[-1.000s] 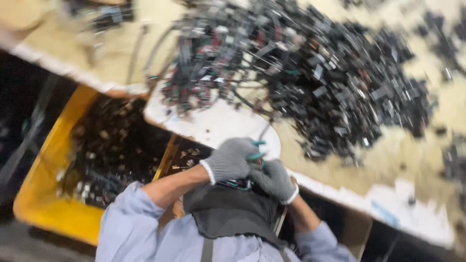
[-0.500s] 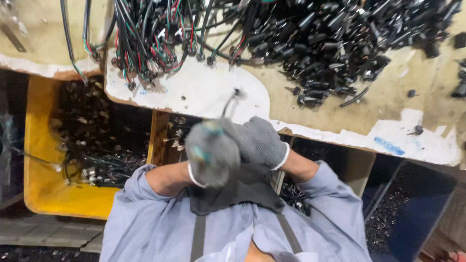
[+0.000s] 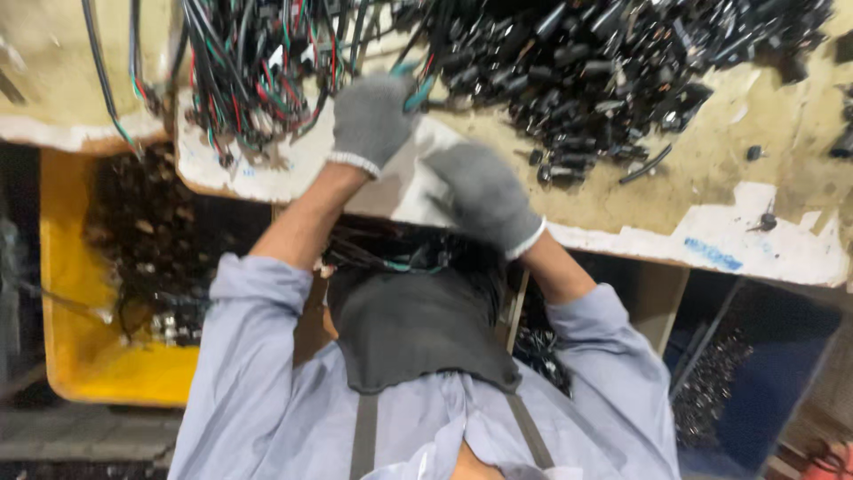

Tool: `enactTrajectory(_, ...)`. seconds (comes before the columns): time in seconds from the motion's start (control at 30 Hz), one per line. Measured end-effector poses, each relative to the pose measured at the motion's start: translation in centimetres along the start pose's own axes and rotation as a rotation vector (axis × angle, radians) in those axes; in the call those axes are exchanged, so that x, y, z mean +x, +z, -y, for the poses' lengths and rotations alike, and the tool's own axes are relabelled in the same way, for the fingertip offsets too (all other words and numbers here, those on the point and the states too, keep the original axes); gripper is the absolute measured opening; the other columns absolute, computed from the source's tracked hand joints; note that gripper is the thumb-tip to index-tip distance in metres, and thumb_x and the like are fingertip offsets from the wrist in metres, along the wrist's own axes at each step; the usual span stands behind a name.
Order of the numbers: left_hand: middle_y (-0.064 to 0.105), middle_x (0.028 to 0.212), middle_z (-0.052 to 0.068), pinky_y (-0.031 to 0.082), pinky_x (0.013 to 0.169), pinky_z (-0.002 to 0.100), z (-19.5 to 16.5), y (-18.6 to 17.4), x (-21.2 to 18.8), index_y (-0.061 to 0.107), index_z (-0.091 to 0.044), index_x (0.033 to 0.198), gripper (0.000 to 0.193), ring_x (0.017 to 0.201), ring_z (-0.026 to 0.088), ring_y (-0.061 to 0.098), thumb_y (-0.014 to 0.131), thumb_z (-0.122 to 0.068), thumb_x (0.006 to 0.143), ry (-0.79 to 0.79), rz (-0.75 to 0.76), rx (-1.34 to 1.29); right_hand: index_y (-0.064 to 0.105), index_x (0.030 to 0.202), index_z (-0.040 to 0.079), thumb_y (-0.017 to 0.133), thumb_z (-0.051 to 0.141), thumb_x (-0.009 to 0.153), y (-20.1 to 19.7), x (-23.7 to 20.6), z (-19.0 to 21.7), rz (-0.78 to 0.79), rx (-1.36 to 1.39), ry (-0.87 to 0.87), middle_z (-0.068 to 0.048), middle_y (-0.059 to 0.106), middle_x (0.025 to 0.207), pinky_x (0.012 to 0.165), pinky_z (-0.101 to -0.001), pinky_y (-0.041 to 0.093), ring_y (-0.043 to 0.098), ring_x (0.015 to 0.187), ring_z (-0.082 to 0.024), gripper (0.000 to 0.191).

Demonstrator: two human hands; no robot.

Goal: The person strips insulation from the ends of electrical wires using pliers-style wire strippers, working one wire at a time at a workbench. They pull each wire from a pile, grip it with the tool, pull off the stripped insulation, and set the processed wire aside with the growing bundle of finished wires.

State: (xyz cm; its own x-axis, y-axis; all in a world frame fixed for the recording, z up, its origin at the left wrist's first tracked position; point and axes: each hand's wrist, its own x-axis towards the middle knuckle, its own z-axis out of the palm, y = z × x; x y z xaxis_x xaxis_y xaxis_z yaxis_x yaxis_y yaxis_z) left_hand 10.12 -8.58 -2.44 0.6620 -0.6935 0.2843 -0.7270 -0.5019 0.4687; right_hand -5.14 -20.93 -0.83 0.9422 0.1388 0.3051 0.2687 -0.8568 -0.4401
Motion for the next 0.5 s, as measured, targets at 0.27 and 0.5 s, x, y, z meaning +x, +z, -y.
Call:
enactTrajectory(0.27, 0.066, 0.075, 0.016, 0.052, 0.064, 0.048, -0.7, -1.4, -6.0, 0.082, -0.017, 0.089, 0.018, 0.068, 0.036, 0.067, 0.080, -0.034, 0.093, -0.318, 0.147, -0.147, 0.068, 0.114, 0.010, 0.072, 0.017, 0.096, 0.3, 5.4, -7.5, 0.024, -0.540, -0.007, -0.004, 0.066, 0.099, 0.079, -0.0397, 0.049, 0.063, 0.088, -0.024, 0.020)
enactTrajectory(0.5, 0.064, 0.094, 0.019, 0.055, 0.062, 0.049, -0.3, -0.3, -6.6, 0.072, -0.014, 0.113, 0.049, 0.073, 0.037, 0.068, 0.085, -0.040, 0.074, -0.206, 0.312, -0.003, 0.059, 0.108, 0.004, 0.091, 0.013, 0.080, -1.4, 3.2, -6.2, -0.516, 0.220, 0.159, -0.012, 0.059, 0.102, 0.079, -0.0313, 0.058, 0.061, 0.091, -0.019, 0.044)
